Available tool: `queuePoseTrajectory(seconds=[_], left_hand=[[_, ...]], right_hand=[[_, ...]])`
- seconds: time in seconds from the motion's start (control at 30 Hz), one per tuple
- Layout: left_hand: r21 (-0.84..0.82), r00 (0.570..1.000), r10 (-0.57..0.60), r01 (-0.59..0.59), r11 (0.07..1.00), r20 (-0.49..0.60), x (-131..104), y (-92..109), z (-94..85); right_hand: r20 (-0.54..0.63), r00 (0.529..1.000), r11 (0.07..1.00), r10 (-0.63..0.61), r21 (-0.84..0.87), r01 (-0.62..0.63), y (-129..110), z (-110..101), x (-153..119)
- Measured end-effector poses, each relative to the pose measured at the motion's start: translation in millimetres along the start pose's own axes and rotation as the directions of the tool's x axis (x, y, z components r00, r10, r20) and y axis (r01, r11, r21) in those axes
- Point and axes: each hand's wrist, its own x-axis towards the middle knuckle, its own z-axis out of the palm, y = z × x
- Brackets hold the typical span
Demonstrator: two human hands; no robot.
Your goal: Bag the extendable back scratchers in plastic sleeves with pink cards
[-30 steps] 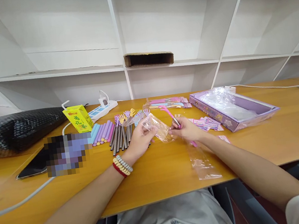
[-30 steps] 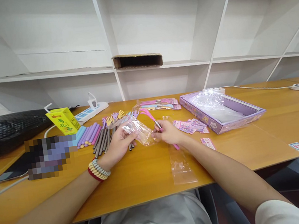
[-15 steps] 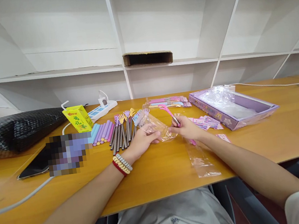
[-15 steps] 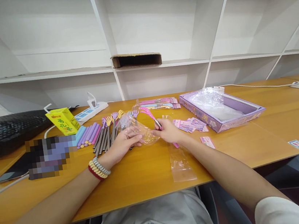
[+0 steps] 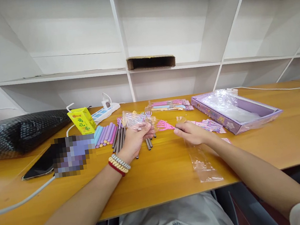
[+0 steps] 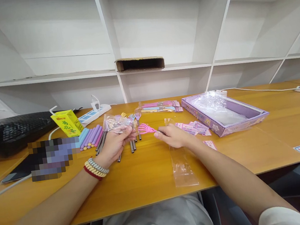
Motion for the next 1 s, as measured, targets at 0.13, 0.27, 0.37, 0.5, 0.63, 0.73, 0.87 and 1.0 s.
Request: queuePoseTrajectory(seconds=[0.13,0.27,0.37,0.5,0.63,0.73,0.87,1.0], left_hand=[[0.013,0.999,-0.033,0.033,0.999,0.013,-1.7,0.3,0.5],[0.027,0.997,-0.041,0.039,0.999,0.068,-4.6,1.2,2.0],[0.051,0.996,-0.042,0.037,0.998,0.084,-5.9,0.7,2.8],[0.081,0.998,-0.021,0.015,0.997,0.065,-6.3,-0.8,3.9],[0.098,1.0,0.008,-0.009,0.995,0.012,-6.9,-0.6,7.0],[0.011,0.999,0.021,-0.02,1.0,-0.035,-7.8,1.0,9.3],[-0.085,0.999,0.017,-0.02,0.996,-0.039,-8.4,2.3,8.8],[-0.105,0.999,-0.029,0.034,0.994,0.041,-9.3,2.5,7.2]], right_hand=[[0.009,1.0,1.0,0.008,-0.015,-0.007,2.7,0.5,0.0],[0.006,1.0,1.0,-0.012,-0.004,0.012,2.7,0.6,-0.1],[-0.012,1.0,0.998,0.009,0.069,-0.008,3.2,2.0,0.7],[-0.098,0.993,0.992,0.072,0.115,-0.06,3.6,4.6,2.4],[-0.138,0.99,1.0,0.021,0.022,-0.018,2.5,4.9,2.5],[-0.143,0.989,0.999,-0.032,-0.009,0.031,2.2,3.7,1.4],[-0.087,0.994,0.998,-0.063,0.006,0.063,3.2,2.9,1.4],[-0.025,0.996,0.996,-0.083,0.043,0.084,3.1,3.3,2.2]])
